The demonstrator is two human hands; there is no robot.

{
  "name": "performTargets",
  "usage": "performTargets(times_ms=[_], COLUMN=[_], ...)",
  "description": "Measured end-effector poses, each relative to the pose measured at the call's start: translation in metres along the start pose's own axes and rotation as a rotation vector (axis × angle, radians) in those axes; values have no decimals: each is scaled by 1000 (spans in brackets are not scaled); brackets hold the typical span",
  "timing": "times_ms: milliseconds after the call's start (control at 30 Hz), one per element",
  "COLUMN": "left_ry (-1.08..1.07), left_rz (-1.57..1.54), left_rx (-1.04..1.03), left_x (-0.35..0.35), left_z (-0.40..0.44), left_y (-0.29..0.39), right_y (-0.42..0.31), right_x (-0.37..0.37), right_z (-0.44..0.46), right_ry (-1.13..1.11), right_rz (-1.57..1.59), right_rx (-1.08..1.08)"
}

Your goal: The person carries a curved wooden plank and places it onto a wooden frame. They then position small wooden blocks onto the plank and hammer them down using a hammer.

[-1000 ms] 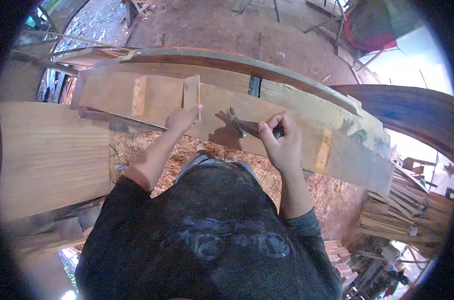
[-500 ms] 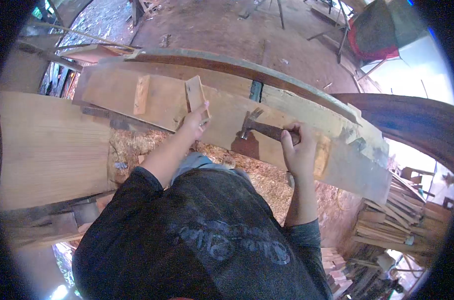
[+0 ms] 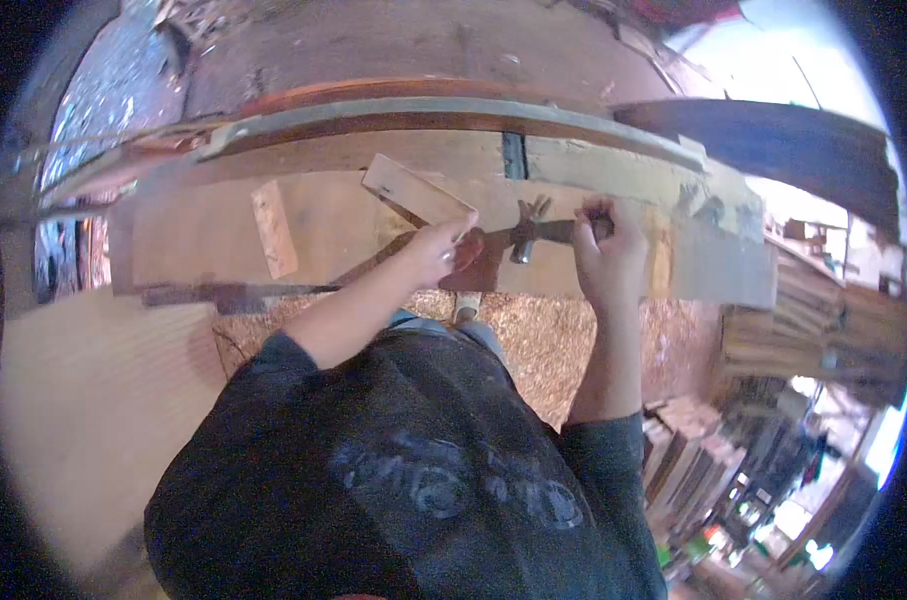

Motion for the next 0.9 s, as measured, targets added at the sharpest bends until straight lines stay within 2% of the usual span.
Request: performTargets(times_ms=[33, 100, 133, 233, 267, 333, 433, 533, 633, 733, 800, 900], left_ry=[-55, -87, -116, 11, -31, -121, -315, -346, -364, -328, -351, -340], left_rz=[154, 919, 1296, 1862, 1968, 2156, 2426, 2348, 2425, 2308, 2311, 2311], left_rx=[88, 30, -20, -529, -607, -778, -414, -374, -325, -484, -449, -259], left_x=[6, 10, 1, -53, -64, -85, -79, -74, -78, -88, -80, -71], left_z=[-14, -41, -52, -70, -63, -46, 9, 15, 7, -21, -16, 1], left_y=[3, 36, 51, 104, 110, 115, 97, 89, 94, 101, 97, 96], right_y=[1, 7, 14, 17, 17, 16, 19, 26, 43, 45, 58, 72], right_x=[-2, -1, 2, 16, 20, 21, 19, 18, 28, 43, 47, 51], right_z=[-1, -2, -4, -16, -20, -30, -35, -32, -23, -21, -29, -45], right_ry=[24, 92, 105, 178, 242, 311, 421, 544, 608, 580, 631, 692], right_rz=[29, 83, 96, -93, -158, -194, -212, -209, -264, -186, -168, -116], right_rx=[4, 18, -73, -205, -152, -281, -376, -442, -473, -641, -676, -689])
Point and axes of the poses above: each hand's wrist, its own z-axis towards the middle knuckle, its own x-axis out of the back of the hand, y = z × x, the point moved 4 cm from there along z, towards the middle knuckle, and after that the axes turned 3 degrees about -y, right-handed, at the moved point
